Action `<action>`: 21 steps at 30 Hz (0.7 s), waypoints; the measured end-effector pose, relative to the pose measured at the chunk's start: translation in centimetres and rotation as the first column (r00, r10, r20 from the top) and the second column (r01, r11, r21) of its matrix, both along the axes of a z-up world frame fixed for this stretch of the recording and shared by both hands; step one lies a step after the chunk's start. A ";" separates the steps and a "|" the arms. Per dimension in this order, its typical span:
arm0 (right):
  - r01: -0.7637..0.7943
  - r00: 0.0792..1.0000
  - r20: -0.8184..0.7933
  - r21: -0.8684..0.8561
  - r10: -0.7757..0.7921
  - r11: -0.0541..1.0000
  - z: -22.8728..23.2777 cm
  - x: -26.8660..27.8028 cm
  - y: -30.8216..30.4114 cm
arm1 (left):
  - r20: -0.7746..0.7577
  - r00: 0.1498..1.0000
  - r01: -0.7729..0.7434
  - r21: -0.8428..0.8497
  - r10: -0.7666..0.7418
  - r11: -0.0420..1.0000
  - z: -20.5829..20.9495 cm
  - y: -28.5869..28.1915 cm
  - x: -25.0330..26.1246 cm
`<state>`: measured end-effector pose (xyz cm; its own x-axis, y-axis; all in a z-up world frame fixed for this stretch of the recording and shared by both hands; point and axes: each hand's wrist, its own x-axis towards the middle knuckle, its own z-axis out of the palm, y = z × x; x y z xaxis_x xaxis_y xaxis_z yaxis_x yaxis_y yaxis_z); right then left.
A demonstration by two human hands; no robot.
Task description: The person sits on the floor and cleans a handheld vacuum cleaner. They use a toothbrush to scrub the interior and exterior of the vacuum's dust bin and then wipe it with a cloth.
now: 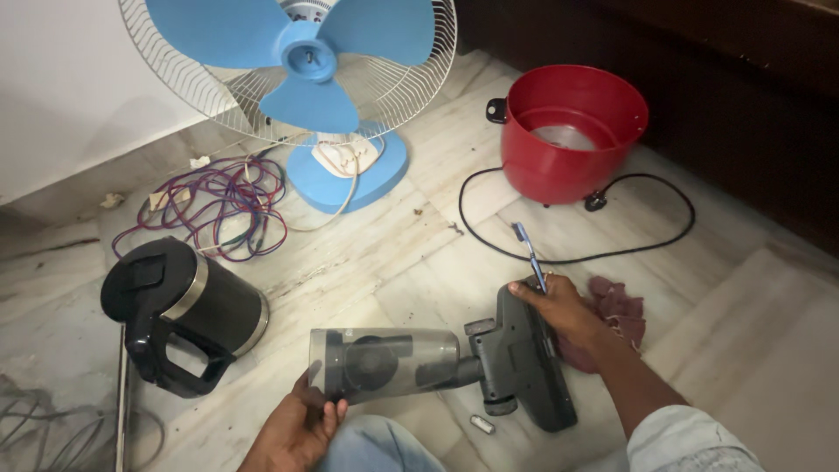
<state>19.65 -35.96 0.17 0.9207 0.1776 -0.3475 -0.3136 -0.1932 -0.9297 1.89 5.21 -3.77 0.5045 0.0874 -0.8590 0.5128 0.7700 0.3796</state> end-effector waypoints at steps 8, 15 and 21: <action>0.113 0.987 -0.110 -0.027 -0.115 0.993 1.1 -1.0 2.0 | -0.003 0.998 -0.070 -0.060 0.070 0.996 0.7 -0.4 0.4; 0.042 0.998 -0.040 -0.158 -0.049 0.987 1.5 -1.4 2.1 | -0.011 0.997 -0.075 -0.040 0.074 0.996 0.6 -0.5 0.8; 0.109 0.993 0.089 -0.415 -0.078 0.903 1.2 -1.6 2.4 | 0.019 0.997 -0.078 -0.119 0.081 0.990 -0.3 -0.1 0.9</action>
<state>18.07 -33.53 1.34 0.9502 -0.0584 -0.3060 -0.2875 -0.5425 -0.7893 2.76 5.10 -4.03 0.5204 0.0264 -0.8535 0.4404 0.8480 0.2948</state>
